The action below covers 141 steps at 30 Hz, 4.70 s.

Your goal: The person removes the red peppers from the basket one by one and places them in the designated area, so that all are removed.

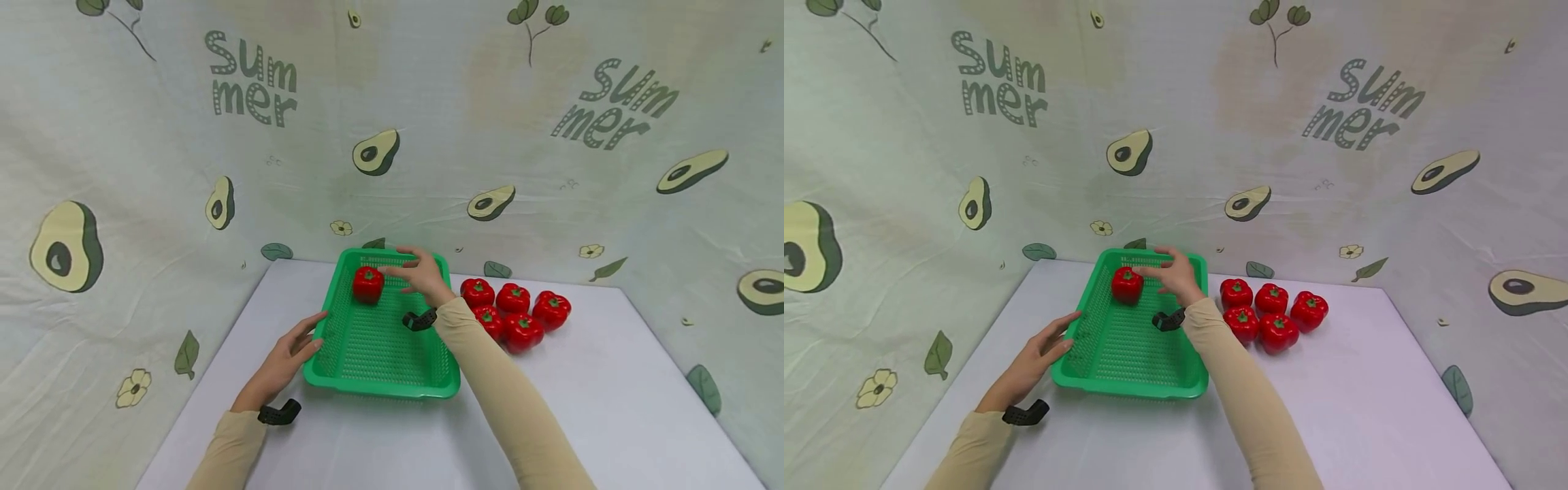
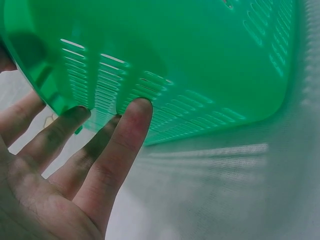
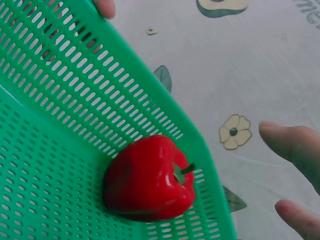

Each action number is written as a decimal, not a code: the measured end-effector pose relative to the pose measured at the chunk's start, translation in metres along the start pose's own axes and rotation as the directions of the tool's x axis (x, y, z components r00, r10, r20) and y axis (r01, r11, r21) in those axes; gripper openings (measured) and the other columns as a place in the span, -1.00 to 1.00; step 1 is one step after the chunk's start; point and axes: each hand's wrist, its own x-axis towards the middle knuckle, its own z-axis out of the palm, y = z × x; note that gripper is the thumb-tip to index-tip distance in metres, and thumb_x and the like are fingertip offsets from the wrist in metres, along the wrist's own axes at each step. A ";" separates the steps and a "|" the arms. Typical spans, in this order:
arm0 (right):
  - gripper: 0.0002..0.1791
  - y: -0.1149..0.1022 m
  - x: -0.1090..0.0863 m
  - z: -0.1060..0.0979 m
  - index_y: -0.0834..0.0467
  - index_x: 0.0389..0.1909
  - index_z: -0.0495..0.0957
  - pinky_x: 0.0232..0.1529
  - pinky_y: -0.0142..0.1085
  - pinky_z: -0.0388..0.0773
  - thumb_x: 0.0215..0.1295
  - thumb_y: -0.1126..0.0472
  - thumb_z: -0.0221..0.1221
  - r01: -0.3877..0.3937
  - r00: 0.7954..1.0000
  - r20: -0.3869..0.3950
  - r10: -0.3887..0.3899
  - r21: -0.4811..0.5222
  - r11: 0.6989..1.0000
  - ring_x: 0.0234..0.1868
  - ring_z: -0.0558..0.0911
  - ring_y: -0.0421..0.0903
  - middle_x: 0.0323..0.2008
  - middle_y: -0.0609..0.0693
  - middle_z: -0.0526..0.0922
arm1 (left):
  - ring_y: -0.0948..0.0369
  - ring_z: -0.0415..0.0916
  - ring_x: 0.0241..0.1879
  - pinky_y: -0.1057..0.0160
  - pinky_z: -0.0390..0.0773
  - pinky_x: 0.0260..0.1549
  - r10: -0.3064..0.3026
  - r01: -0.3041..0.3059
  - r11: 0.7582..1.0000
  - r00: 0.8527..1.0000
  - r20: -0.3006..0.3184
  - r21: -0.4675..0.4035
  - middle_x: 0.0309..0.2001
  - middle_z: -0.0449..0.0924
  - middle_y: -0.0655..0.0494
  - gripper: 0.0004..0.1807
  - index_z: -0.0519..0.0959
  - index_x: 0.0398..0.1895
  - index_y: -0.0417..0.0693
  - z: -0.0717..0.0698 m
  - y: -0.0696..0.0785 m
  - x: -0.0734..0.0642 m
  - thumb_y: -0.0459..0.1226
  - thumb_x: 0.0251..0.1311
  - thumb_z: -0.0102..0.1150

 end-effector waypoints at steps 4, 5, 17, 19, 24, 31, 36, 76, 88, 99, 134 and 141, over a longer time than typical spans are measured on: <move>-0.20 0.006 0.007 0.006 0.15 0.63 0.36 0.25 0.33 0.59 0.46 0.12 0.44 -0.022 0.999 -0.032 0.023 0.017 1.000 0.42 0.53 0.34 0.51 0.41 0.34 | -0.21 0.27 0.59 -0.26 0.38 0.42 -0.003 0.003 1.000 1.000 -0.002 -0.006 0.70 0.18 -0.08 -0.34 0.23 0.75 0.20 0.001 0.003 0.002 -0.12 0.70 0.14; -0.21 0.008 0.009 0.008 0.14 0.62 0.37 0.26 0.33 0.58 0.46 0.12 0.44 -0.031 0.999 -0.043 0.032 0.016 0.999 0.42 0.53 0.33 0.51 0.39 0.36 | -0.21 0.27 0.59 -0.24 0.38 0.42 -0.006 0.006 1.000 1.000 -0.003 -0.001 0.70 0.18 -0.08 -0.33 0.23 0.75 0.20 0.002 0.004 0.002 -0.11 0.70 0.14; -0.19 0.033 0.018 0.029 0.15 0.61 0.40 0.23 0.34 0.59 0.42 0.10 0.49 -0.078 0.994 -0.077 0.083 0.059 0.995 0.31 0.61 0.43 0.33 0.34 0.57 | -0.17 0.32 0.58 -0.16 0.42 0.42 -0.059 0.060 0.998 0.998 -0.030 0.016 0.70 0.17 -0.07 -0.33 0.23 0.76 0.18 0.005 0.004 -0.005 -0.10 0.70 0.13; -0.19 0.035 0.018 0.031 0.18 0.61 0.40 0.22 0.34 0.60 0.43 0.12 0.48 -0.090 0.992 -0.077 0.095 0.070 0.993 0.30 0.63 0.39 0.32 0.33 0.60 | -0.17 0.30 0.59 -0.18 0.40 0.43 -0.068 0.068 0.998 0.997 -0.020 0.005 0.72 0.14 -0.06 -0.33 0.21 0.76 0.18 0.006 0.003 -0.006 -0.09 0.70 0.13; -0.18 0.037 0.019 0.032 0.18 0.62 0.38 0.21 0.34 0.60 0.42 0.14 0.49 -0.086 0.993 -0.079 0.092 0.085 0.993 0.32 0.63 0.35 0.34 0.34 0.58 | -0.17 0.30 0.59 -0.17 0.39 0.43 -0.058 0.058 0.998 0.998 -0.016 -0.013 0.71 0.14 -0.05 -0.33 0.22 0.75 0.20 0.007 0.003 -0.005 -0.10 0.70 0.14; -0.14 0.043 0.030 0.038 0.14 0.64 0.37 0.24 0.33 0.59 0.40 0.13 0.50 -0.065 0.997 -0.036 0.067 0.056 0.996 0.35 0.57 0.37 0.45 0.40 0.42 | -0.17 0.32 0.58 -0.05 0.44 0.39 -0.052 0.052 0.999 0.998 -0.027 -0.006 0.71 0.16 -0.06 -0.33 0.23 0.75 0.20 0.004 0.006 -0.005 -0.11 0.69 0.15; -0.19 0.049 0.034 0.043 0.12 0.63 0.40 0.22 0.33 0.61 0.42 0.18 0.49 -0.067 0.998 -0.009 0.067 0.036 0.997 0.35 0.59 0.36 0.49 0.39 0.42 | -0.18 0.27 0.60 -0.21 0.37 0.45 -0.056 0.055 0.998 0.998 -0.018 -0.010 0.72 0.13 -0.04 -0.34 0.22 0.75 0.23 0.004 0.006 -0.004 -0.09 0.70 0.13; -0.31 0.033 0.022 0.051 0.17 0.52 0.50 0.01 0.18 0.76 0.45 0.16 0.48 -0.052 0.993 -0.110 0.040 -0.107 0.993 0.23 0.66 0.34 0.34 0.37 0.54 | -0.15 0.26 0.61 0.27 0.46 0.33 -0.051 0.051 0.999 0.999 -0.006 -0.016 0.73 0.11 0.01 -0.34 0.21 0.76 0.25 0.005 0.004 -0.006 -0.09 0.71 0.11; -0.33 0.015 0.007 0.040 0.19 0.47 0.55 0.02 0.15 0.77 0.40 0.18 0.51 -0.019 0.994 -0.106 0.007 -0.112 0.994 0.26 0.64 0.34 0.34 0.36 0.53 | -0.16 0.26 0.60 0.37 0.45 0.28 -0.043 0.043 0.999 0.999 -0.010 -0.025 0.73 0.10 -0.02 -0.34 0.21 0.76 0.22 0.006 0.006 -0.006 -0.11 0.71 0.12; -0.35 0.009 0.002 0.034 0.16 0.47 0.56 0.02 0.16 0.77 0.42 0.17 0.51 -0.014 0.997 -0.074 0.004 -0.136 0.991 0.21 0.68 0.34 0.30 0.36 0.53 | -0.16 0.28 0.60 0.39 0.46 0.27 -0.040 0.039 0.999 0.999 -0.025 -0.037 0.72 0.13 -0.05 -0.34 0.23 0.75 0.19 0.007 0.009 -0.006 -0.12 0.70 0.13; -0.31 -0.044 -0.045 -0.023 0.14 0.49 0.53 -0.04 0.05 0.80 0.40 0.17 0.51 0.049 0.998 -0.026 -0.051 -0.060 0.997 0.19 0.66 0.30 0.38 0.28 0.44 | -0.20 0.29 0.58 0.39 0.45 0.25 -0.046 0.046 0.999 0.998 -0.042 0.001 0.72 0.14 -0.06 -0.34 0.24 0.75 0.18 0.010 0.009 -0.008 -0.11 0.70 0.14; -0.28 -0.052 -0.059 -0.039 0.15 0.52 0.50 0.04 0.10 0.77 0.41 0.13 0.49 0.075 0.996 -0.035 -0.079 -0.115 0.991 0.24 0.64 0.28 0.38 0.25 0.47 | -0.21 0.28 0.59 0.40 0.46 0.25 -0.036 0.035 0.999 0.998 -0.042 -0.015 0.72 0.13 -0.08 -0.34 0.25 0.74 0.15 0.010 0.007 -0.007 -0.13 0.69 0.15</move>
